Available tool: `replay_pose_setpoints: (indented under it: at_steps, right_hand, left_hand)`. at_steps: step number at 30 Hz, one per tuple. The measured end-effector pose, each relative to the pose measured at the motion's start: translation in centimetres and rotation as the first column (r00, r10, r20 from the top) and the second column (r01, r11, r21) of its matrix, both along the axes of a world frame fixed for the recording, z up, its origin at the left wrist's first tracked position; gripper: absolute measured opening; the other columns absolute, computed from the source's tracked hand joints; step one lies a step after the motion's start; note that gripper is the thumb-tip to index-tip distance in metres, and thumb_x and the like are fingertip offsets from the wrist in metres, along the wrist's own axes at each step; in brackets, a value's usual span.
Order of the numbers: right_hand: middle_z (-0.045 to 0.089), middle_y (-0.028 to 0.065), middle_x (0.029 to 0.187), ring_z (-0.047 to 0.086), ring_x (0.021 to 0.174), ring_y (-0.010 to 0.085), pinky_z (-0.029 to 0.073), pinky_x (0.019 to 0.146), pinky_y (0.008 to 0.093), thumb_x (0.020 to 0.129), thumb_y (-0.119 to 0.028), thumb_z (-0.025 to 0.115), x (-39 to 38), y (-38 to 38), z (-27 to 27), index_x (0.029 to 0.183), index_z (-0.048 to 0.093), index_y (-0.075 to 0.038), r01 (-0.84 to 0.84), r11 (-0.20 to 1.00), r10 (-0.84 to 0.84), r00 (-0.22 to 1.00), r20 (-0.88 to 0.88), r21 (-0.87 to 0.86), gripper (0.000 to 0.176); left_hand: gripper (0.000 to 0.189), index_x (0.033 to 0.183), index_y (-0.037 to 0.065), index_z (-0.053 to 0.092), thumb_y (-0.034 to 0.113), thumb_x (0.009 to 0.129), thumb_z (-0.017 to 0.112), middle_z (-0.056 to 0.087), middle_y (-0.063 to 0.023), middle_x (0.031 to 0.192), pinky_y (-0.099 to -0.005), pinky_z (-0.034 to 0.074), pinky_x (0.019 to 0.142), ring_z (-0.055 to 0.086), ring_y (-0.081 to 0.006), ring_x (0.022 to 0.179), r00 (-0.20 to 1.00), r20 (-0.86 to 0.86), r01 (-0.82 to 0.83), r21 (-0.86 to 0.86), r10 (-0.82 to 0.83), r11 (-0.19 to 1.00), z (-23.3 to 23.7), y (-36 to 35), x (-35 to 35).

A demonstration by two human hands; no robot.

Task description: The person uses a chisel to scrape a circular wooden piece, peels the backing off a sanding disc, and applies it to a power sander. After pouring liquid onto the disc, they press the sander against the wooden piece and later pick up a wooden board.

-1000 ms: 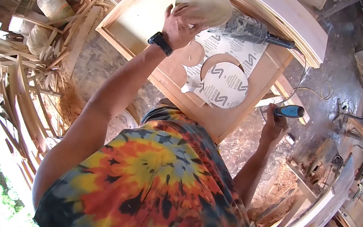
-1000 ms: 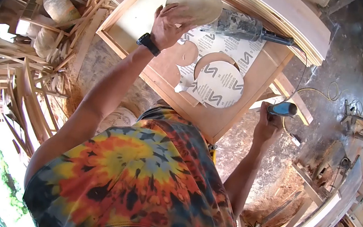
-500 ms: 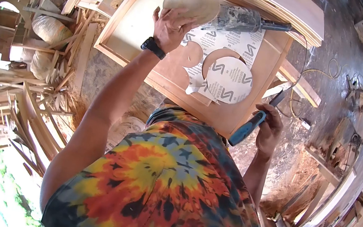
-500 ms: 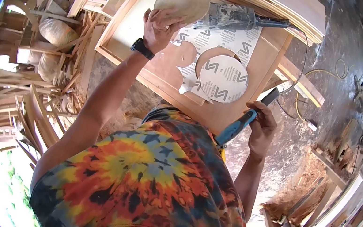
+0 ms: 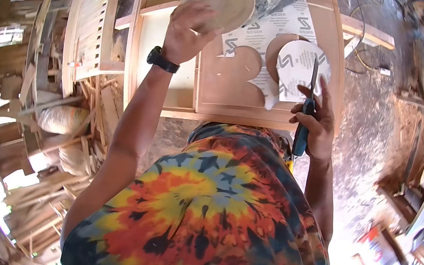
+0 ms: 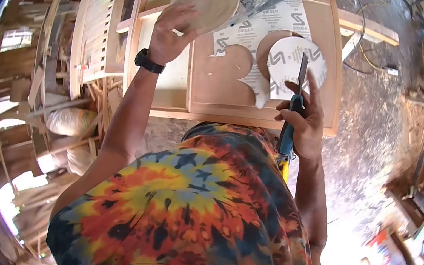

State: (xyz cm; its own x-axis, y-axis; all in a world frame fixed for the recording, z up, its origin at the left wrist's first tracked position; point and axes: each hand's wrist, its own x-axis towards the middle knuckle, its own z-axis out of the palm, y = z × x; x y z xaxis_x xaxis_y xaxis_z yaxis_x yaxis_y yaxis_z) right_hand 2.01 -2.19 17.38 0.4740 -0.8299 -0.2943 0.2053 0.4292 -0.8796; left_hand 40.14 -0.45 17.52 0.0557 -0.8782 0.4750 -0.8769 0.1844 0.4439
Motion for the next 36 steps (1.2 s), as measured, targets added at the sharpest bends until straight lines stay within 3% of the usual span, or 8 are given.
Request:
replay_pose_setpoints:
  at_steps: [3, 6, 9, 11, 13, 18, 23, 36]
  right_hand:
    - [0.062, 0.0218, 0.125, 0.068, 0.081, 0.0189, 0.058, 0.069, 0.0299, 0.082, 0.006, 0.062, 3.7, 4.5, 0.4, 0.163, 0.02, -0.006, 0.23, 0.967, -0.246, 0.956, 0.163, 0.108, 0.092]
    - [0.066, 0.0127, 0.097, 0.064, 0.067, 0.0159, 0.054, 0.061, 0.0276, 0.084, 0.004, 0.067, 5.7, 9.2, -2.7, 0.16, 0.026, 0.001, 0.112, 0.955, -0.099, 0.993, -0.063, 0.275, 0.086]
    - [0.066, 0.009, 0.095, 0.062, 0.067, 0.0124, 0.052, 0.06, 0.0255, 0.086, 0.001, 0.068, 7.4, 11.1, -1.9, 0.156, 0.037, 0.001, 0.0, 0.999, 0.011, 0.98, -0.197, 0.054, 0.077]
    - [0.066, 0.007, 0.098, 0.059, 0.068, 0.0103, 0.051, 0.061, 0.0262, 0.087, -0.001, 0.069, 8.7, 11.1, -0.5, 0.154, 0.043, -0.003, 0.001, 0.998, -0.019, 0.958, -0.285, -0.065, 0.072]
    - [0.067, 0.007, 0.101, 0.06, 0.073, 0.0107, 0.053, 0.063, 0.0277, 0.089, -0.002, 0.068, 9.9, 10.5, -0.8, 0.157, 0.042, -0.008, -0.019, 0.933, -0.114, 0.932, -0.344, -0.36, 0.073]
    - [0.066, 0.01, 0.105, 0.063, 0.086, 0.014, 0.056, 0.073, 0.0305, 0.089, -0.003, 0.068, 12.3, 9.9, -0.5, 0.157, 0.042, -0.007, -0.013, 0.979, -0.058, 0.939, -0.34, -0.201, 0.072]
    - [0.064, 0.0132, 0.111, 0.065, 0.08, 0.0139, 0.056, 0.064, 0.0287, 0.091, -0.003, 0.067, 13.5, 9.8, -2.4, 0.156, 0.042, -0.005, -0.016, 0.933, -0.11, 0.939, -0.327, -0.359, 0.07]
    - [0.068, 0.0105, 0.11, 0.065, 0.075, 0.0126, 0.056, 0.061, 0.0277, 0.09, -0.003, 0.066, 14.4, 8.7, -2.2, 0.155, 0.043, -0.006, -0.013, 0.971, -0.068, 0.942, -0.328, -0.238, 0.069]
  left_hand:
    - [0.036, 0.109, 0.014, 0.078, 0.027, 0.077, 0.087, 0.071, -0.0114, 0.123, -0.0499, 0.042, 0.104, 0.062, -0.0351, 0.119, 0.975, 0.18, 0.139, -0.036, -0.131, 0.99, -0.4, -0.5, 1.1]
    - [0.036, 0.109, 0.011, 0.079, 0.027, 0.078, 0.086, 0.069, -0.0123, 0.128, -0.0462, 0.043, 0.106, 0.061, -0.0323, 0.122, 0.958, 0.219, 0.198, -0.035, -0.186, 0.98, -1.0, -1.3, 1.4]
    - [0.035, 0.109, 0.012, 0.08, 0.028, 0.079, 0.085, 0.069, -0.0118, 0.129, -0.0454, 0.043, 0.106, 0.06, -0.0318, 0.121, 0.96, 0.202, 0.212, -0.071, -0.194, 0.975, -1.7, -1.4, 1.7]
    - [0.034, 0.11, 0.013, 0.081, 0.029, 0.08, 0.085, 0.069, -0.0116, 0.13, -0.0453, 0.042, 0.106, 0.06, -0.0316, 0.12, 0.96, 0.196, 0.223, -0.097, -0.201, 0.97, -1.9, -1.3, 1.9]
    - [0.034, 0.112, 0.014, 0.081, 0.031, 0.082, 0.083, 0.068, -0.0107, 0.131, -0.0458, 0.041, 0.107, 0.06, -0.0311, 0.121, 0.957, 0.207, 0.226, -0.104, -0.202, 0.969, -1.9, -1.3, 2.1]
    - [0.034, 0.113, 0.015, 0.08, 0.033, 0.084, 0.082, 0.068, -0.009, 0.131, -0.046, 0.04, 0.107, 0.059, -0.0311, 0.121, 0.954, 0.214, 0.238, -0.104, -0.212, 0.966, -2.3, -1.1, 2.4]
    - [0.035, 0.114, 0.019, 0.08, 0.035, 0.083, 0.081, 0.067, -0.007, 0.132, -0.0461, 0.039, 0.107, 0.059, -0.0306, 0.121, 0.958, 0.25, 0.186, -0.169, -0.14, 0.968, -2.7, -1.1, 1.0]
    - [0.043, 0.12, 0.022, 0.078, 0.042, 0.082, 0.081, 0.065, -0.0068, 0.135, -0.0493, 0.036, 0.106, 0.057, -0.0318, 0.123, 0.959, 0.278, 0.093, -0.139, -0.051, 0.986, -3.0, -0.8, 0.4]
